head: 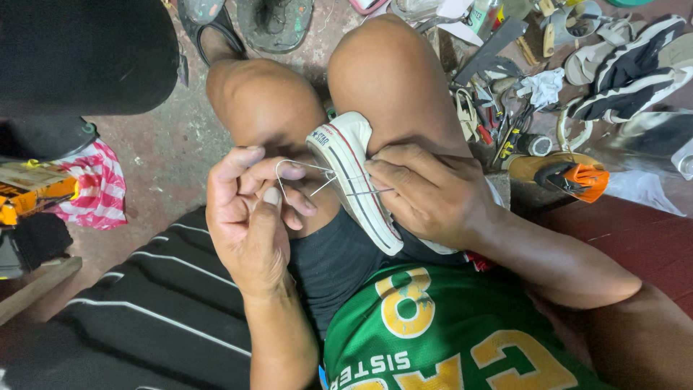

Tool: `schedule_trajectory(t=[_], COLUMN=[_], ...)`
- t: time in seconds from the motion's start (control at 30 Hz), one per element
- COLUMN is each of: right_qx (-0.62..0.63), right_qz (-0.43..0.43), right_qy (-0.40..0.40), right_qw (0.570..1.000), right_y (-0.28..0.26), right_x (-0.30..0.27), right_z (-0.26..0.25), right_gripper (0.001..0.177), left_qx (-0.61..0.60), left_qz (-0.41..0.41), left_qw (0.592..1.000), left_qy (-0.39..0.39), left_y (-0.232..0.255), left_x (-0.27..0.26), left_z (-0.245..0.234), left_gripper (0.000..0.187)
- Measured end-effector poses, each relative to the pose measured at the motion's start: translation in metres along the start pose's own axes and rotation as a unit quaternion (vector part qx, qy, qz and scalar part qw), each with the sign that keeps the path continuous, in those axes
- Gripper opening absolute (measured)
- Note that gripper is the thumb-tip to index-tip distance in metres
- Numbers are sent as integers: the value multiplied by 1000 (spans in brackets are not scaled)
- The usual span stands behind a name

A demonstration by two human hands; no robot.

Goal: The person sits on the floor and sews the sole of a white sneaker using a needle and white thread. They repeatedly push the needle through the shoe's sole and pull the thread tight to secure the stitching.

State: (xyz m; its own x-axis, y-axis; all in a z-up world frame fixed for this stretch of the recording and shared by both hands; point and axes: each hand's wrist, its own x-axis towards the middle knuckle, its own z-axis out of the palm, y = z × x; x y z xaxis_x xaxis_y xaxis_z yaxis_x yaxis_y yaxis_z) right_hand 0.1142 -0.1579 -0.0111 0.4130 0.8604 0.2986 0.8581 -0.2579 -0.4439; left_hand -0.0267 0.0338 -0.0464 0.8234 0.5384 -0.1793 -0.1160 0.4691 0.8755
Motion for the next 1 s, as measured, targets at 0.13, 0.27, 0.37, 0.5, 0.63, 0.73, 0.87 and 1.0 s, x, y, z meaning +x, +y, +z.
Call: schedule_trajectory(t=[0.13,0.27,0.37,0.5,0.63,0.73,0.87,1.0], right_qx=[-46,25,89,406,660,616,272,200], right_qz=[-39,22,80,176,355,356,333,273], right_qy=[-18,-18,-28,-78,-164,-169,-193,-195], right_qw=[998,999,992,894,642,682,882,921], right_y=[-2,-4,-4,-3,2,3,7,2], right_x=[6,15,17,9,-13,-25,-23,-9], right_z=[-2,2,2,-6,-25,-35,-27,7], right_gripper=[30,13,12,7,6,1,28,30], left_qx=[2,-5,-12,18,196,364,420,455], left_qz=[-2,-3,8,-23,16,62,99,181], left_qw=[1000,1000,1000,999,978,920,894,867], left_qy=[1,3,-6,13,-76,-127,-120,-90], left_y=[0,2,5,11,21,25,17,-2], left_x=[0,-2,-1,-4,-3,-7,-6,-7], left_z=[-2,-4,-1,7,26,42,55,62], left_gripper=[36,37,36,35,42,53,73,73])
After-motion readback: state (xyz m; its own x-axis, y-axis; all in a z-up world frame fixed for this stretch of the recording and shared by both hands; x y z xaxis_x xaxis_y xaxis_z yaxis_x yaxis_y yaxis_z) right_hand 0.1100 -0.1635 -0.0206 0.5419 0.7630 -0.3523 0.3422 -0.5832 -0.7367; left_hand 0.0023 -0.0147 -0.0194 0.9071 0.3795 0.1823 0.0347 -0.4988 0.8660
